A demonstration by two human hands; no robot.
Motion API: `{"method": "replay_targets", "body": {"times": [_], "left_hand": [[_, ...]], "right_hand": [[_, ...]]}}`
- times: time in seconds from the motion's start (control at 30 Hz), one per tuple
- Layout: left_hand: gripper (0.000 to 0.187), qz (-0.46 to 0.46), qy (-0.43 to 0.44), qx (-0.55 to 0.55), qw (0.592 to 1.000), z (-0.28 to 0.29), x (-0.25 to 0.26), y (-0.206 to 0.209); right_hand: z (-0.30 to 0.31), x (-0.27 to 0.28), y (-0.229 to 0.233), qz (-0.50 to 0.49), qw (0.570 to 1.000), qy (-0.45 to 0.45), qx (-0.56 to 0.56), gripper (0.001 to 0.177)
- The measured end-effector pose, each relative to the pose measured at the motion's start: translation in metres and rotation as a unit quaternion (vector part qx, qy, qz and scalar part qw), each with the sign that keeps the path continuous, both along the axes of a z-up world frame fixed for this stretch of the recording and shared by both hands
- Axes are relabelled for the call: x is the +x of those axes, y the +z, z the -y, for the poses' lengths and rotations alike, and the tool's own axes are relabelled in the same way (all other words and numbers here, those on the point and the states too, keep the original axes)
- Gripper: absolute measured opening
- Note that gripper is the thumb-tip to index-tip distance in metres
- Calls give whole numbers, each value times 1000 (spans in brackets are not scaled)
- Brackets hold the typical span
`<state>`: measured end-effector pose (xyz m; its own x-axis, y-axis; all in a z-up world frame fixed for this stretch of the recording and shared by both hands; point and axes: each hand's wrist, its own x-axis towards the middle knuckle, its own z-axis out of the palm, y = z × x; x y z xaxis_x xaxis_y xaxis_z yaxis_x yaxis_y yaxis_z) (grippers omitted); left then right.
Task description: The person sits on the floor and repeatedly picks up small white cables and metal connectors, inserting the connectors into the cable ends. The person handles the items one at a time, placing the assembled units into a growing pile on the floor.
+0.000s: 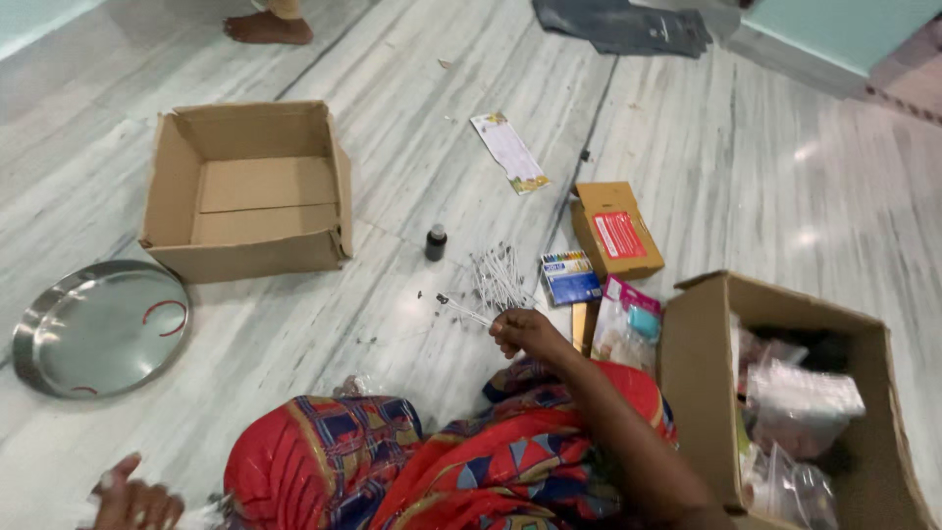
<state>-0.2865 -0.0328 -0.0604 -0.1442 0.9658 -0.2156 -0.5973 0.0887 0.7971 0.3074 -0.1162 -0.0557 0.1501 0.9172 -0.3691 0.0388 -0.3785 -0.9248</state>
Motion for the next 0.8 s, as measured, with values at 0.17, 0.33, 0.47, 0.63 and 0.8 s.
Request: {"method": "replay_targets", "body": {"times": [0.17, 0.33, 0.47, 0.63, 0.8], "left_hand": [[25, 205, -171, 9, 964, -65, 191, 88], [27, 190, -279, -78, 938, -117, 322, 76], [25, 49, -252, -243, 935, -105, 349, -2], [36, 23, -312, -195, 930, -98, 367, -19], [41, 58, -325, -206, 921, -91, 373, 1]], "right_hand": [[-60, -11, 3, -92, 995, -20, 42, 19], [-53, -8, -24, 56, 996, -54, -34, 16], [-49, 5, -39, 504, 859, -12, 86, 12], [-75, -1, -28, 387, 898, -149, 144, 11], [-70, -12, -30, 50, 966, -205, 151, 10]]}}
